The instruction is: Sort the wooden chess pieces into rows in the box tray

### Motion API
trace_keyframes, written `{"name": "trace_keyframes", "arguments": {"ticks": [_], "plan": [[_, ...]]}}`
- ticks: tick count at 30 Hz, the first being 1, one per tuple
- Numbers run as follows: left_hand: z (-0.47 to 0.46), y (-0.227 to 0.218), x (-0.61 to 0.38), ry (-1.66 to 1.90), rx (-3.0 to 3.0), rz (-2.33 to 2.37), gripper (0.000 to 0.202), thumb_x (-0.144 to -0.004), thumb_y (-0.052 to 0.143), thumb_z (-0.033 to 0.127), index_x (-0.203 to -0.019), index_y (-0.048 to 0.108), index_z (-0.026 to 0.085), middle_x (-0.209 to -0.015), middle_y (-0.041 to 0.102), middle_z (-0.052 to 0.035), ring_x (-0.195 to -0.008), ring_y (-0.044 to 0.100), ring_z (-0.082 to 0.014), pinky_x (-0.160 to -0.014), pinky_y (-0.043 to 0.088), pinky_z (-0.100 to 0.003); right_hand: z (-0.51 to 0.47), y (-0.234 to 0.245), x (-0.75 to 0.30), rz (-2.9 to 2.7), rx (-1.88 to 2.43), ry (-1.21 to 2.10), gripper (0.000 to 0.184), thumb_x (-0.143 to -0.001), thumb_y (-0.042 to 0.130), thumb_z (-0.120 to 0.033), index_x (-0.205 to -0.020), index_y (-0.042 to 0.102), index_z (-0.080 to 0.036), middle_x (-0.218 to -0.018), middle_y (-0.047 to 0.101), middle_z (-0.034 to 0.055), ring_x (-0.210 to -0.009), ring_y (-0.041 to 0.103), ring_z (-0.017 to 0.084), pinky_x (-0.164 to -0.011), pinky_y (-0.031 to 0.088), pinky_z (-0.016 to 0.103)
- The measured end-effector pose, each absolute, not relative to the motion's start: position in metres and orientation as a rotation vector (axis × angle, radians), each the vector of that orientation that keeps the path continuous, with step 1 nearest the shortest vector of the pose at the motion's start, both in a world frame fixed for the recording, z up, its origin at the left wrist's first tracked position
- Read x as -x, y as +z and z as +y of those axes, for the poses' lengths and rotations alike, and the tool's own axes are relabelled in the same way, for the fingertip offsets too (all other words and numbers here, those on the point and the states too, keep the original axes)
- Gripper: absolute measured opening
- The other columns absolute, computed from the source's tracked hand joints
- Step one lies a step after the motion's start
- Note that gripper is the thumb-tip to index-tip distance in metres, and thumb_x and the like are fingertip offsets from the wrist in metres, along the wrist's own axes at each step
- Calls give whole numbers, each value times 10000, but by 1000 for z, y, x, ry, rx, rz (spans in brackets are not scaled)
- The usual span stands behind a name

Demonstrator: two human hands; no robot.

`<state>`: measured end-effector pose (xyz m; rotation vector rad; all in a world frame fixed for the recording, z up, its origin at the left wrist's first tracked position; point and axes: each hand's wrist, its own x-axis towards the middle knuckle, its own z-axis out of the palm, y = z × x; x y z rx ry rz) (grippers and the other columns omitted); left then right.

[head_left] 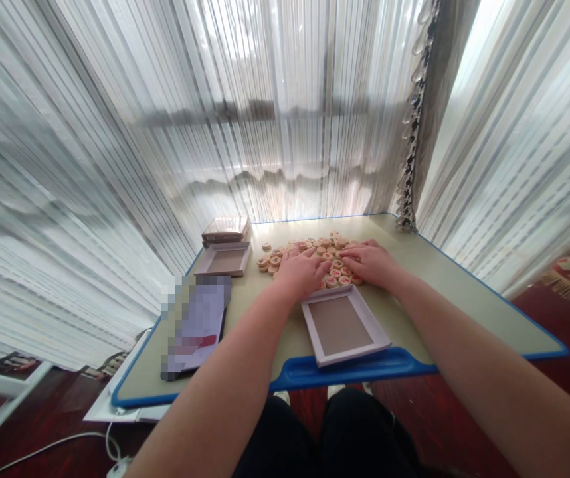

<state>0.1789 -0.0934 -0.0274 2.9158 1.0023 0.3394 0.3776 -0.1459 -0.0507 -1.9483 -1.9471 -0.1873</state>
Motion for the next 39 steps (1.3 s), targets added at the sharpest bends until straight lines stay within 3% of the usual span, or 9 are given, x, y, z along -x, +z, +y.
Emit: {"name": "trace_keyframes", "arguments": {"ticks": [7, 11, 16, 25, 30, 39], "plan": [[-91, -29, -180, 343, -2874, 1047, 516, -892, 238, 548, -994, 630, 228, -1211, 591, -53, -1292, 337, -288, -1052, 263, -477, -148, -48, -375, -1893, 1927, -201, 257, -806, 502, -319, -885, 728, -227, -947, 715, 24, -928, 561, 224, -858, 394, 330], [-93, -28, -180, 351, -2874, 1056, 542, -883, 223, 575, -987, 617, 218, -1211, 586, -63, -1280, 346, -285, -1053, 258, -484, -149, -44, -371, -1899, 1834, -148, 264, -819, 501, -339, -831, 737, -222, -905, 722, 28, -926, 573, 206, -864, 395, 311], [-94, -26, -180, 320, -2800, 1085, 596, -883, 116, 591, -1068, 607, 307, -1285, 541, 4, -1311, 293, -329, -1047, 192, -578, -151, -43, -370, -1938, 1809, -128, 242, -798, 525, -324, -887, 731, -231, -926, 720, 25, -921, 588, 203, -885, 385, 330], [-95, -23, -178, 317, -2797, 1099, 658, -874, 58, 600, -1090, 615, 324, -1280, 546, 6, -1258, 379, -294, -1055, 207, -558, -151, -45, -372, -1937, 1866, -143, 266, -796, 506, -323, -916, 722, -226, -903, 716, 26, -899, 574, 219, -862, 386, 342], [-94, -25, -179, 317, -2813, 1099, 626, -891, 76, 566, -1092, 609, 307, -1262, 561, -7, -1241, 397, -292, -1046, 226, -561, -151, -44, -372, -2022, 1826, -110, 282, -826, 484, -340, -969, 702, -235, -984, 706, 27, -959, 582, 208, -911, 339, 356], [-98, -21, -182, 225, -2845, 1107, 452, -914, 222, 427, -1087, 617, 294, -1295, 533, -6, -1238, 389, -296, -1034, 248, -562, -150, -46, -371, -1962, 1921, -137, 378, -845, 457, -406, -1072, 667, -188, -1024, 689, 69, -981, 553, 243, -900, 378, 356]]}}
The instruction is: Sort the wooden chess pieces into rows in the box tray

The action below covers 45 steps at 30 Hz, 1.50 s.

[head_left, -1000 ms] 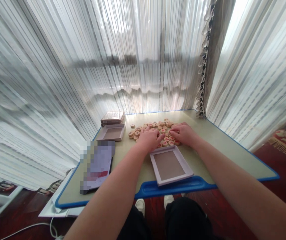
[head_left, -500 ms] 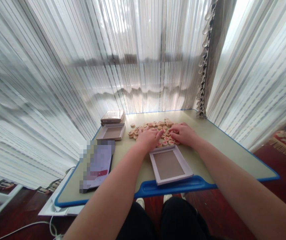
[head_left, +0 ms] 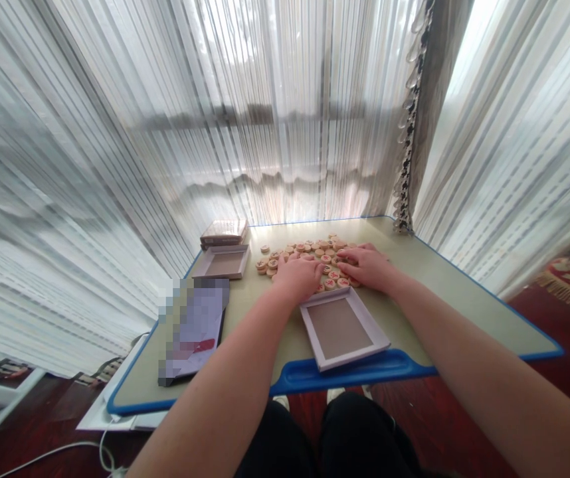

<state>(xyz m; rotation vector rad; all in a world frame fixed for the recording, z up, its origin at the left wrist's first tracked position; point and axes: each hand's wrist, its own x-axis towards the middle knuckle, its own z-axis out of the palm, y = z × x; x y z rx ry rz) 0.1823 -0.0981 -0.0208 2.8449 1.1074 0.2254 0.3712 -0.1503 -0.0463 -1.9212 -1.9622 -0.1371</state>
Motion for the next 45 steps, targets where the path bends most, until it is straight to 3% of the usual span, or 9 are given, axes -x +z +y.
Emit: {"name": "trace_keyframes", "arguments": {"ticks": [4, 10, 14, 18, 23, 28, 35, 40, 45], "plan": [[-100, -21, -182, 248, -2867, 1106, 397, -905, 279, 379, -1079, 621, 279, -1253, 558, -39, -1200, 424, -292, -1031, 251, -557, -152, -45, -371, -1864, 1881, -136, 355, -875, 416, -365, -1096, 647, -211, -1036, 682, 50, -995, 529, 234, -887, 397, 336], [-100, -22, -182, 291, -2862, 1111, 356, -897, 315, 351, -1076, 616, 288, -1189, 591, -55, -1168, 449, -290, -1035, 210, -588, -153, -41, -368, -1749, 1840, -87, 208, -809, 481, -255, -903, 660, -206, -814, 681, 46, -873, 557, 203, -796, 430, 299], [-98, -24, -182, 345, -2846, 1128, 373, -906, 283, 371, -1058, 613, 285, -1214, 573, -53, -1177, 441, -295, -1033, 186, -617, -155, -41, -370, -1673, 1858, -17, 278, -765, 511, -235, -1029, 592, -205, -836, 678, 35, -801, 571, 181, -717, 440, 286], [-97, -25, -181, 328, -2859, 1102, 396, -906, 260, 398, -1042, 612, 274, -1204, 567, -62, -1185, 425, -313, -1008, 204, -641, -158, -41, -372, -1775, 1924, -39, 229, -733, 546, -219, -942, 637, -202, -814, 690, 40, -885, 557, 204, -756, 432, 297], [-98, -24, -182, 302, -2859, 1103, 379, -897, 288, 384, -1110, 591, 305, -1252, 542, -42, -1231, 371, -310, -1030, 233, -578, -157, -42, -375, -1857, 1929, -4, 197, -759, 544, -230, -858, 714, -218, -855, 702, 37, -932, 557, 212, -831, 423, 313], [-99, -21, -182, 294, -2863, 1062, 365, -887, 307, 360, -1067, 619, 296, -1252, 553, -32, -1242, 357, -320, -1027, 234, -580, -155, -43, -376, -1921, 1889, -16, 204, -754, 551, -192, -810, 744, -226, -910, 706, 30, -930, 585, 195, -922, 383, 332], [-99, -21, -180, 320, -2855, 1069, 377, -893, 300, 366, -1077, 616, 271, -1236, 570, -38, -1210, 401, -311, -1030, 237, -589, -162, -32, -381, -1789, 1959, -9, 228, -771, 527, -208, -863, 735, -196, -868, 686, 58, -817, 611, 190, -764, 461, 288], [-99, -20, -180, 266, -2866, 1048, 413, -905, 272, 421, -1059, 633, 294, -1246, 566, -21, -1271, 354, -311, -1054, 202, -581, -170, -26, -397, -1716, 2193, -114, 241, -755, 509, -226, -826, 739, -221, -854, 697, 73, -778, 622, 227, -651, 451, 306], [-98, -18, -180, 238, -2864, 1026, 438, -915, 237, 436, -1077, 619, 293, -1265, 556, -12, -1306, 318, -283, -1065, 218, -537, -177, -27, -402, -1649, 2295, 62, 216, -719, 537, -247, -818, 728, -231, -708, 702, 37, -590, 605, 171, -505, 407, 253]]}}
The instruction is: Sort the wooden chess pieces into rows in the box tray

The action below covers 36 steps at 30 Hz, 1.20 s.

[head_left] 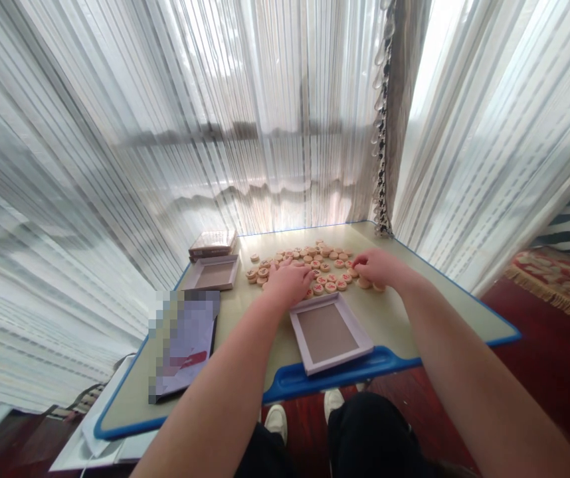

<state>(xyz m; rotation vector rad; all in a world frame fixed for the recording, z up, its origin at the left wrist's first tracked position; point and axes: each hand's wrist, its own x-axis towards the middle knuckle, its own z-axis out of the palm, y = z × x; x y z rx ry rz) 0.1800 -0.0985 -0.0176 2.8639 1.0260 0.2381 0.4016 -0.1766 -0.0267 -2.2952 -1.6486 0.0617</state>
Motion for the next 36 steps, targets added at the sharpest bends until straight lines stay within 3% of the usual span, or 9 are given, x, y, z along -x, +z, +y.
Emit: {"name": "trace_keyframes", "arguments": {"ticks": [7, 16, 21, 24, 28, 36], "plan": [[-99, -20, -177, 301, -2847, 1008, 444, -914, 213, 452, -1088, 596, 311, -1279, 549, 7, -1312, 307, -289, -1057, 203, -563, -176, -32, -399, -1707, 2225, 115, 150, -697, 601, -302, -759, 709, -217, -805, 711, 55, -703, 629, 200, -579, 444, 270], [-96, -21, -179, 284, -2860, 999, 359, -869, 309, 278, -1026, 631, 302, -1238, 581, 14, -1293, 357, -263, -1072, 220, -533, -177, -29, -393, -1717, 2129, 104, 156, -689, 612, -237, -833, 664, -209, -884, 700, 36, -772, 622, 191, -659, 449, 278], [-94, -25, -180, 294, -2874, 989, 403, -897, 285, 399, -1132, 583, 263, -1274, 557, -29, -1304, 333, -287, -1063, 250, -511, -171, -33, -391, -1799, 2072, -41, 110, -721, 597, -234, -807, 658, -205, -854, 693, 37, -798, 600, 190, -686, 433, 277], [-93, -25, -181, 285, -2863, 978, 474, -909, 223, 461, -1215, 529, 268, -1353, 488, -5, -1330, 280, -298, -1073, 241, -491, -167, -34, -390, -1848, 2029, -114, 120, -719, 600, -222, -815, 670, -199, -845, 689, 40, -850, 586, 201, -720, 430, 280], [-92, -25, -181, 242, -2853, 976, 491, -924, 151, 431, -1184, 549, 305, -1377, 461, 36, -1338, 261, -305, -1068, 211, -537, -165, -35, -389, -1852, 1987, -95, 173, -722, 600, -195, -872, 687, -189, -869, 693, 41, -827, 592, 192, -728, 436, 279], [-89, -26, -179, 335, -2799, 1006, 629, -896, 53, 550, -1184, 560, 313, -1386, 451, -1, -1346, 247, -293, -1069, 181, -562, -167, -32, -387, -1829, 1974, -88, 203, -731, 589, -138, -855, 734, -208, -889, 716, 47, -835, 631, 195, -760, 460, 285]]}}
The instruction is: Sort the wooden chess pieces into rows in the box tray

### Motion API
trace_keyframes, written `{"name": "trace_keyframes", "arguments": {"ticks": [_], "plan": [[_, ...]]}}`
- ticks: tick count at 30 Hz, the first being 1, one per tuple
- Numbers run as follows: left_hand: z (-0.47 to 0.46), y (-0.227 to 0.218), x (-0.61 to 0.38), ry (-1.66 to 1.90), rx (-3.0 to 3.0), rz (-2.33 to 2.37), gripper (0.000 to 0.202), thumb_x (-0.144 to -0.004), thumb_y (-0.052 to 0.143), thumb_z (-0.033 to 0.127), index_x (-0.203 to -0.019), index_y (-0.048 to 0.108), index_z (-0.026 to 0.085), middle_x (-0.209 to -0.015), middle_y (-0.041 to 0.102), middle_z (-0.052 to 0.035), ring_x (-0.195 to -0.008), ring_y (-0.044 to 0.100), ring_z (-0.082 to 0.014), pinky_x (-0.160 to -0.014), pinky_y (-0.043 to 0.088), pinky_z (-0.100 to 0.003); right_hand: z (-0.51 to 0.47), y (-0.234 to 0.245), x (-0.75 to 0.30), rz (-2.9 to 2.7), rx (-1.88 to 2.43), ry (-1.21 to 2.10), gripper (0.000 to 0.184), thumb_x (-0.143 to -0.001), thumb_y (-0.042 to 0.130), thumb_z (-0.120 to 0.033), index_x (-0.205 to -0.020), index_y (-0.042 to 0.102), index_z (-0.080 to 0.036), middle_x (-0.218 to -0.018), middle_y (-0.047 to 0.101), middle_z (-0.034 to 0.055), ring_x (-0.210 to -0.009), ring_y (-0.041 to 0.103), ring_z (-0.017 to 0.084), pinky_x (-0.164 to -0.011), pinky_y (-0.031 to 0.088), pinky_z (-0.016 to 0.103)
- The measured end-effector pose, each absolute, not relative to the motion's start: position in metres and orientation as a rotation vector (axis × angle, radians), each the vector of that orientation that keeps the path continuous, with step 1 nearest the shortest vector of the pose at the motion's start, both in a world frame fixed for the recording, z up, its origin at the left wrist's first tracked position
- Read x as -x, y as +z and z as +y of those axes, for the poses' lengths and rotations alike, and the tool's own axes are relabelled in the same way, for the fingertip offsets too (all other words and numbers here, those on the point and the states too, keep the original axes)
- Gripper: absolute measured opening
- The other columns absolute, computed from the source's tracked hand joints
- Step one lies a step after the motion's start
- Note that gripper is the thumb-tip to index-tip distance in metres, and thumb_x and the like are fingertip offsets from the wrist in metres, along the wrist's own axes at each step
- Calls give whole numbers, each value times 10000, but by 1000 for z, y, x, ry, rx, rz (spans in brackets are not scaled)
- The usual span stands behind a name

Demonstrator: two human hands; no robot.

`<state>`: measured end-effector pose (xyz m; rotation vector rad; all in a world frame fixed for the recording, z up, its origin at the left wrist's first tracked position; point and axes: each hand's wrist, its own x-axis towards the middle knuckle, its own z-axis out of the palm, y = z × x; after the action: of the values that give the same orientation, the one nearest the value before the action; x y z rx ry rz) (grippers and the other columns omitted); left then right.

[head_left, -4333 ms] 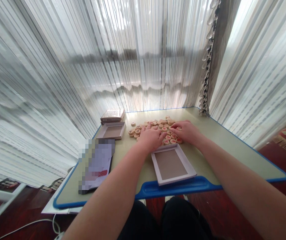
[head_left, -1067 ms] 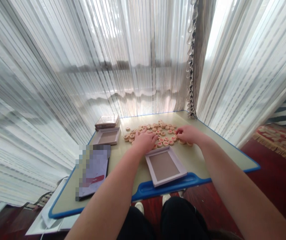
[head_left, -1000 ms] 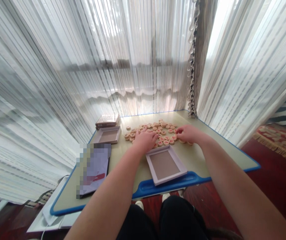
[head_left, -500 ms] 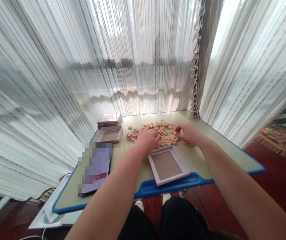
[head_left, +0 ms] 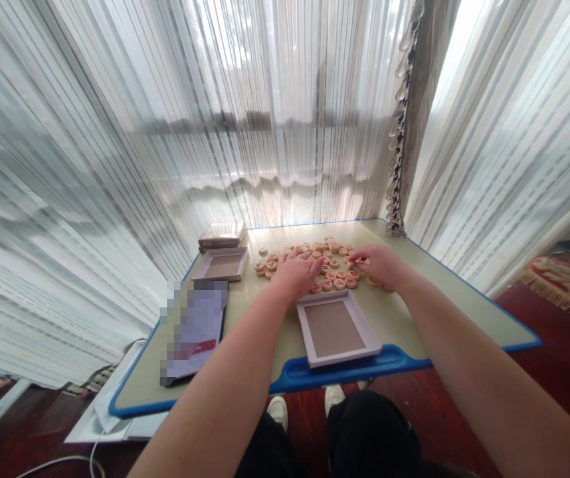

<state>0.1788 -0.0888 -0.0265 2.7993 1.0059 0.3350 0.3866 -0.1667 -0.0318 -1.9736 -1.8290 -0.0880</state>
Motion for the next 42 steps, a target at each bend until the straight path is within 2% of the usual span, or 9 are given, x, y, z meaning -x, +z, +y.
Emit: {"name": "trace_keyframes", "arguments": {"ticks": [6, 12, 18, 24, 28, 34, 42], "plan": [[-87, -27, -179, 314, -2746, 1056, 722, -866, 0, 599, -1228, 547, 298, -1403, 429, -22, -1370, 174, -317, -1086, 95, -580, -170, -30, -386, -1774, 2060, -33, 232, -718, 590, -146, -875, 741, -224, -776, 715, 30, -672, 633, 166, -655, 467, 267], [-86, -27, -180, 336, -2736, 1032, 725, -862, -5, 607, -1241, 539, 313, -1411, 417, -2, -1375, 157, -314, -1090, 79, -579, -169, -31, -386, -1808, 2018, -102, 186, -698, 614, -159, -821, 739, -222, -790, 710, 34, -741, 632, 184, -689, 473, 276], [-87, -27, -180, 289, -2738, 1046, 736, -862, -7, 604, -1189, 583, 308, -1393, 442, -5, -1369, 177, -314, -1083, 69, -586, -164, -35, -391, -1875, 1898, -179, 188, -713, 586, -109, -800, 733, -188, -894, 696, 60, -831, 621, 184, -796, 469, 283], [-88, -26, -180, 251, -2723, 1047, 739, -868, -8, 592, -1140, 616, 306, -1388, 448, 20, -1367, 179, -310, -1088, 60, -571, -163, -38, -392, -1880, 1937, -70, 213, -691, 579, -79, -758, 736, -208, -880, 697, 36, -818, 626, 171, -780, 476, 264], [-89, -25, -180, 260, -2713, 1078, 709, -872, 21, 594, -1168, 594, 299, -1397, 436, 28, -1366, 184, -308, -1093, 73, -567, -165, -36, -391, -1845, 1958, -102, 236, -720, 557, -105, -827, 735, -215, -898, 690, 33, -770, 618, 161, -755, 480, 268], [-91, -24, -178, 255, -2764, 1074, 666, -872, 73, 607, -1124, 618, 317, -1372, 465, 47, -1363, 200, -289, -1111, 54, -523, -165, -35, -391, -1876, 1930, -138, 206, -731, 544, -139, -803, 728, -198, -832, 681, 43, -731, 600, 159, -731, 473, 271], [-93, -24, -179, 322, -2812, 1038, 596, -882, 129, 588, -1073, 636, 342, -1280, 552, 35, -1317, 301, -282, -1103, 86, -521, -168, -31, -387, -1808, 1740, -195, 175, -743, 548, -165, -771, 719, -194, -793, 683, 40, -711, 597, 164, -704, 459, 274]]}}
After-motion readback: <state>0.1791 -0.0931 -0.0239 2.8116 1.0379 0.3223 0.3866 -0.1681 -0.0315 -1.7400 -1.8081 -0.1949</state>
